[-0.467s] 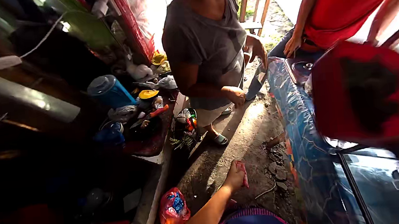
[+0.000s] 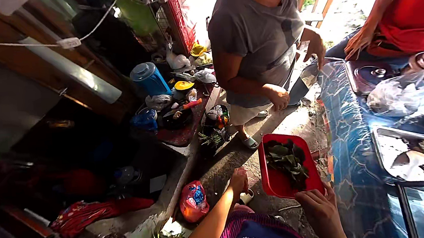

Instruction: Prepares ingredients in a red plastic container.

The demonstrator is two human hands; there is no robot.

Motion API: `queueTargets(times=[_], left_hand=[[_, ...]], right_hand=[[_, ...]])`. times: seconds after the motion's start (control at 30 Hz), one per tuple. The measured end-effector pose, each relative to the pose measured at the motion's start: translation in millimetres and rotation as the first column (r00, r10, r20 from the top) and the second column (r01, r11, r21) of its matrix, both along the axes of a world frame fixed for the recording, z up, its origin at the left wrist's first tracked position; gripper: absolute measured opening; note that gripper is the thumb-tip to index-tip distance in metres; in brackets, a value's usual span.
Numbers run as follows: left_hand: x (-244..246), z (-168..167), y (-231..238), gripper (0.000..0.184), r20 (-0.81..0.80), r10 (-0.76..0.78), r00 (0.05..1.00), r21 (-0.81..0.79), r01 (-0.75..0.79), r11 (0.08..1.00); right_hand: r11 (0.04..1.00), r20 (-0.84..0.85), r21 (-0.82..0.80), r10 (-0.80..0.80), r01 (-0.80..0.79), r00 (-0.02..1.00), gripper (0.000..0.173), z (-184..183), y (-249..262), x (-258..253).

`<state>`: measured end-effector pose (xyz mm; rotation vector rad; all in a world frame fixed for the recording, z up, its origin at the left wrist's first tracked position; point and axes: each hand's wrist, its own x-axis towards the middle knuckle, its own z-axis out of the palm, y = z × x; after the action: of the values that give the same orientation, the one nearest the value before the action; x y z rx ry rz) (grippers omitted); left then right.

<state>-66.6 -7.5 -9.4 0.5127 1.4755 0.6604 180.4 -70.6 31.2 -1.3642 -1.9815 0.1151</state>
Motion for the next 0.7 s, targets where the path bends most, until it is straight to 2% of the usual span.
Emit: queueTargets(times=[0.1, 0.27, 0.37, 0.5, 0.7], left_hand=[[-6, -6, -7, 0.035, 0.009, 0.034, 0.999, 0.029, -0.035, 0.999], [-31, -25, -30, 0.055, -0.005, 0.126, 0.992, 0.021, -0.126, 0.992], [-43, -34, -48, 0.05, 0.082, 0.213, 0.974, 0.054, -0.218, 0.975], [-48, -34, -70, 0.049, 0.161, 0.365, 0.917, -0.006, -0.369, 0.929], [-62, -59, -102, 0.057, 0.06, 0.515, 0.855, -0.028, -0.514, 0.857]], right_hand=[[0.998, -0.009, -0.026, 0.053, -0.053, 0.999, 0.031, -5, 2, -5], [0.991, -0.022, -0.077, 0.111, -0.112, 0.994, 0.031, -11, 6, -13], [0.984, -0.03, -0.084, 0.152, -0.154, 0.988, 0.029, -17, 3, -12], [0.965, -0.03, -0.116, 0.232, -0.234, 0.972, 0.029, -24, -2, -10], [0.947, -0.024, -0.108, 0.302, -0.303, 0.953, 0.03, -40, -8, -6]])
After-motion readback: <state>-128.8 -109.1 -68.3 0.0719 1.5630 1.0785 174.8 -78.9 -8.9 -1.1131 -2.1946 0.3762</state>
